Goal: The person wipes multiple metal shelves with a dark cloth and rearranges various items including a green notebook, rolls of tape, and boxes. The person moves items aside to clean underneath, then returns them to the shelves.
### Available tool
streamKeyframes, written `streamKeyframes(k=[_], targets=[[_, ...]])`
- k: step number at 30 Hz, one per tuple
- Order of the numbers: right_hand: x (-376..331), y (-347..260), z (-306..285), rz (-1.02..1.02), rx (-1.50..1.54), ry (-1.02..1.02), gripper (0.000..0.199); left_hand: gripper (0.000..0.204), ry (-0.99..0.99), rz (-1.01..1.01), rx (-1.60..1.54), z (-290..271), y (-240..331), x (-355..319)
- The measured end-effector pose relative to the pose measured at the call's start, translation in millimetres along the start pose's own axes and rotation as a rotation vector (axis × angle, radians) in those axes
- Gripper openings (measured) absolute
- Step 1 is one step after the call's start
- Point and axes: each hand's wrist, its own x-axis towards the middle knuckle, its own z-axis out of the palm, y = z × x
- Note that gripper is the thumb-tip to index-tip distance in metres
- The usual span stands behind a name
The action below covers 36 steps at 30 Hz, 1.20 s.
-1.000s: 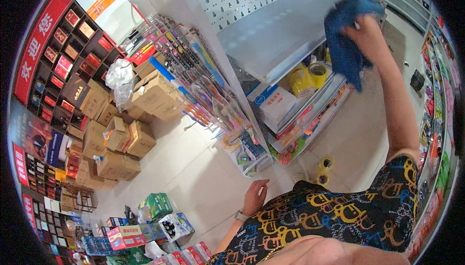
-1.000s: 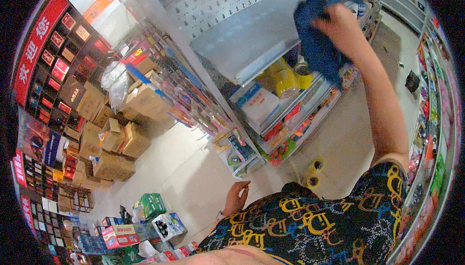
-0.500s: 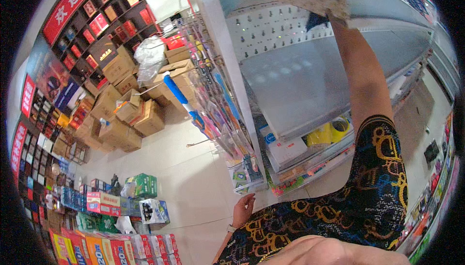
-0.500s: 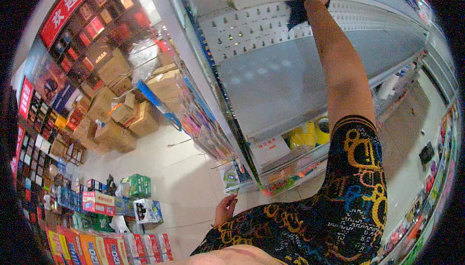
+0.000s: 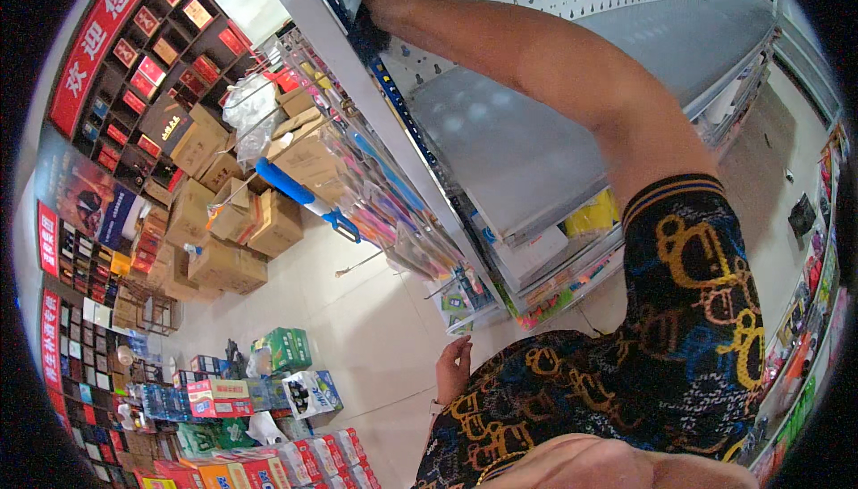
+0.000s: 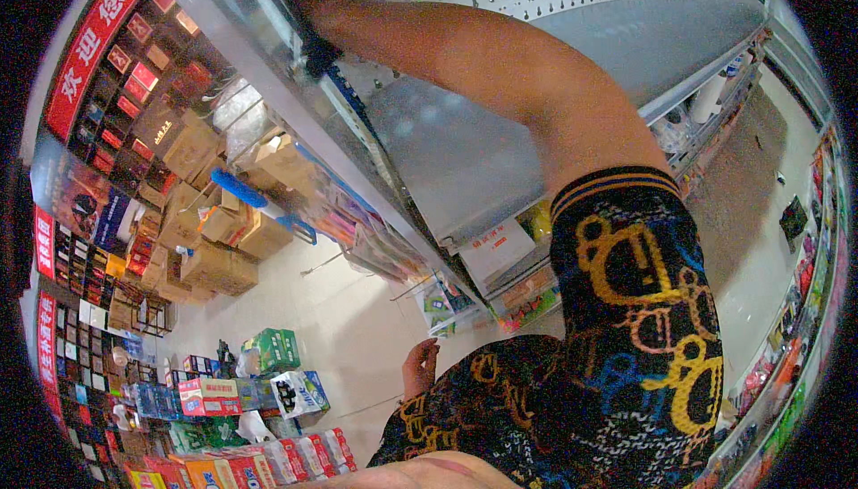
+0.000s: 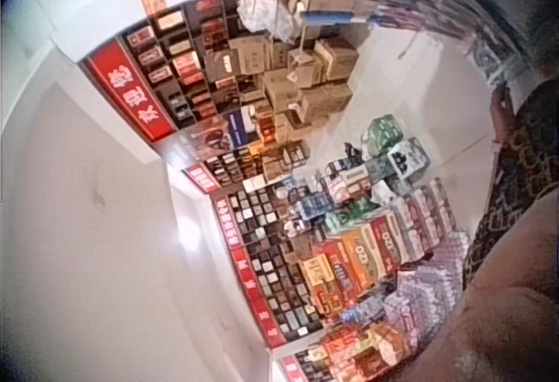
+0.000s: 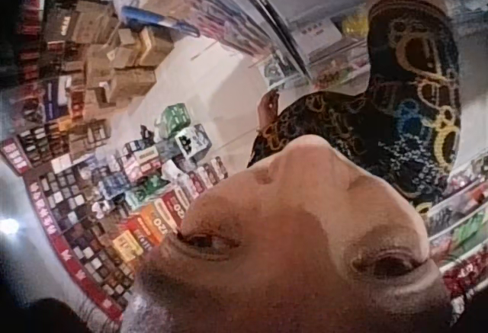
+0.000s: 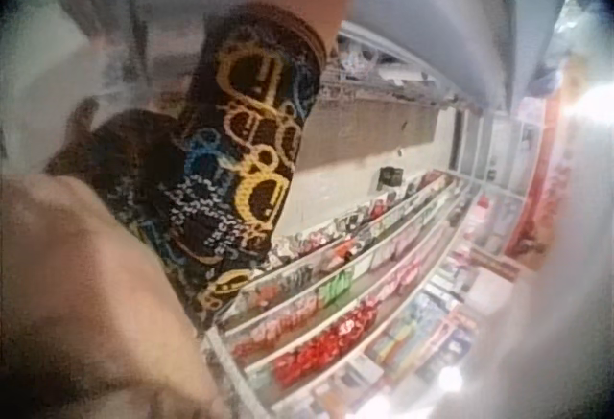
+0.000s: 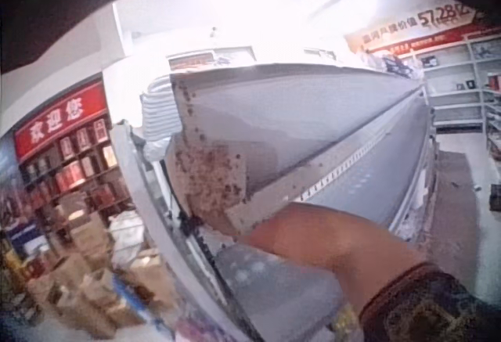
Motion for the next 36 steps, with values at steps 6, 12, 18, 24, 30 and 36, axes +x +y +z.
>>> streamKeyframes(k=[6, 12, 18, 24, 30, 36], targets=[[1.9, 50.1, -26.2, -0.015, -0.021, -0.047, 0.020, 0.023, -0.050, -0.144, -0.044, -2.4, -2.7, -9.9], [27.9, 66.1, -19.0, 0.111, -0.100, 0.136, 0.019, 0.023, -0.114, -0.143, 0.015, 5.7, -7.1, -14.2], [29.0, -18.6, 4.2, 0.009, 0.044, 0.080, 0.019, 0.023, -0.121, -0.086, 0.043, 9.9, -2.3, -17.4], [19.7, -11.6, -12.8, -0.015, 0.092, 0.076, 0.019, 0.023, -0.168, -0.071, 0.059, 14.7, 10.0, -7.3], [-55.7, 41.1, -13.2, -0.138, -0.029, -0.357, 0.020, 0.023, -0.162, -0.129, 0.049, 12.9, 4.0, -13.7], [9.5, 29.7, -33.1, -0.213, -0.089, 0.141, 0.019, 0.024, -0.164, -0.105, 0.054, 17.4, 0.4, -13.7]])
